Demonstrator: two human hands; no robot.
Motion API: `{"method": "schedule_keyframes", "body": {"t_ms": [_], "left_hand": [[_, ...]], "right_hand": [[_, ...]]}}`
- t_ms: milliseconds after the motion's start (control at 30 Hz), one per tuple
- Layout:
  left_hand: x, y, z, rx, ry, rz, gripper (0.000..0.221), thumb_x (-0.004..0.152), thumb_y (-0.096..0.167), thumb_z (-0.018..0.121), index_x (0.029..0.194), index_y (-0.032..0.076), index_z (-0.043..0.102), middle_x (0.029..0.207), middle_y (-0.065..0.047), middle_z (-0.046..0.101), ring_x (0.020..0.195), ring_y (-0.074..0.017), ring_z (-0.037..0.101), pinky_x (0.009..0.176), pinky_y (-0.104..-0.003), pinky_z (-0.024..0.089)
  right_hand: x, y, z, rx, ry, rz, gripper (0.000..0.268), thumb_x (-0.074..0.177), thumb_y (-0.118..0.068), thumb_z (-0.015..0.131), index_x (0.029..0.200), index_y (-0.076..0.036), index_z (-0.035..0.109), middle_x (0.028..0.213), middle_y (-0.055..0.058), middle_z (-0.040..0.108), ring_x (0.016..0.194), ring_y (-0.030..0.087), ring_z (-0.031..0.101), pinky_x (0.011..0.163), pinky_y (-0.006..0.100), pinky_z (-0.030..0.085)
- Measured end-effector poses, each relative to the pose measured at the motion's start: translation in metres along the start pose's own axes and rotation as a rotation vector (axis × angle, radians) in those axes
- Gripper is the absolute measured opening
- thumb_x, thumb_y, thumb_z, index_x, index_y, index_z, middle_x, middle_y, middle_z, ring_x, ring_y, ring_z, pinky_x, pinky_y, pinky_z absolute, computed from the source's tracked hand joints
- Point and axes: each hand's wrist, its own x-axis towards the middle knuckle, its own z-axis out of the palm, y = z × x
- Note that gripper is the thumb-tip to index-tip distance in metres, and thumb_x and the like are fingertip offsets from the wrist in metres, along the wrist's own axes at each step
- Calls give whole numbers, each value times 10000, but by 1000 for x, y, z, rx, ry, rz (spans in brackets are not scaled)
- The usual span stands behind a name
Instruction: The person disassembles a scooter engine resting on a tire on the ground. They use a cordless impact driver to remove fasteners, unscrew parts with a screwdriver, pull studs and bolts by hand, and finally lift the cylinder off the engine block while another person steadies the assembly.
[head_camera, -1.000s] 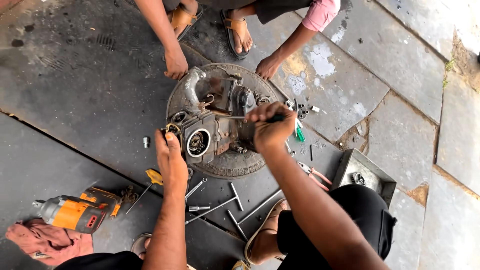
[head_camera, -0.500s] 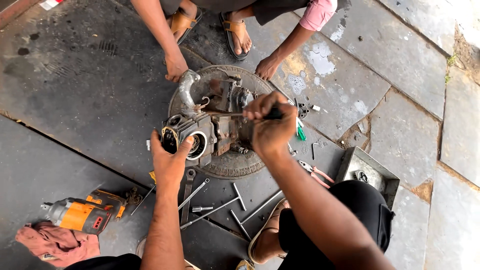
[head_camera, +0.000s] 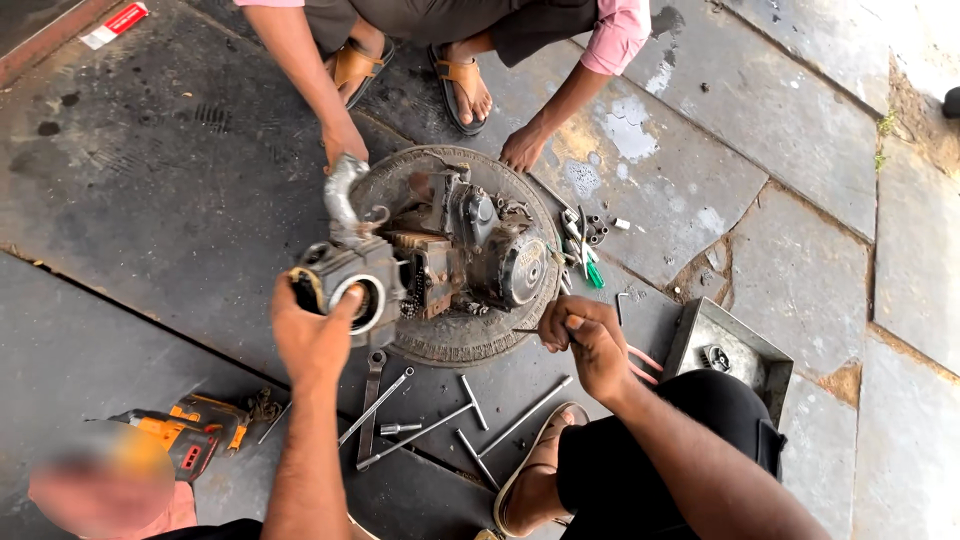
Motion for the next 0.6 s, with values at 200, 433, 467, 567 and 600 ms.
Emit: {"method": "schedule_keyframes", "body": {"t_ms": [200,433,467,567,600], "left_hand": [[-3,2,-31,-406,-53,-101,535,799,92,833,1266,-11,594,1145,-97,712,999,-174,677,889,-317,558],[0,12,-31,-213,28,75,560,794,43,874,1276,-37,600,1149,-105,701,1012,-171,661,904,-298,527],[-2,12,-32,-254,14,26,576,792,77,872,1292,-31,607,1154,-100,711,1020,-175,672,911,-302,533],[-4,3,-28,-472,-16,-78,658,781,152,877,1354,-11,596,1194,-90,710,1057,-177,671,936,-310,538],[-5,-1,-27,-471,-12,-78,658,781,152,877,1354,-11,596,1194,-90,710,1057,-177,671,936,-310,538]], "right_hand": [[5,0,3,-36,-69,20,266,912,-212,433,731,-18,457,707,91,512,677,188,471,645,329,418],[6,-9,15,-473,-212,37,385,935,-317,463,725,6,463,659,66,458,622,172,454,586,342,396],[3,-10,14,-567,-241,21,407,945,-343,461,730,4,466,651,56,450,611,167,454,576,344,395],[0,-10,9,-556,-254,21,436,964,-373,456,734,-3,459,651,51,443,605,173,446,574,358,394],[0,-8,9,-554,-258,20,436,964,-373,456,734,-3,459,651,51,443,605,173,446,574,358,394]]}}
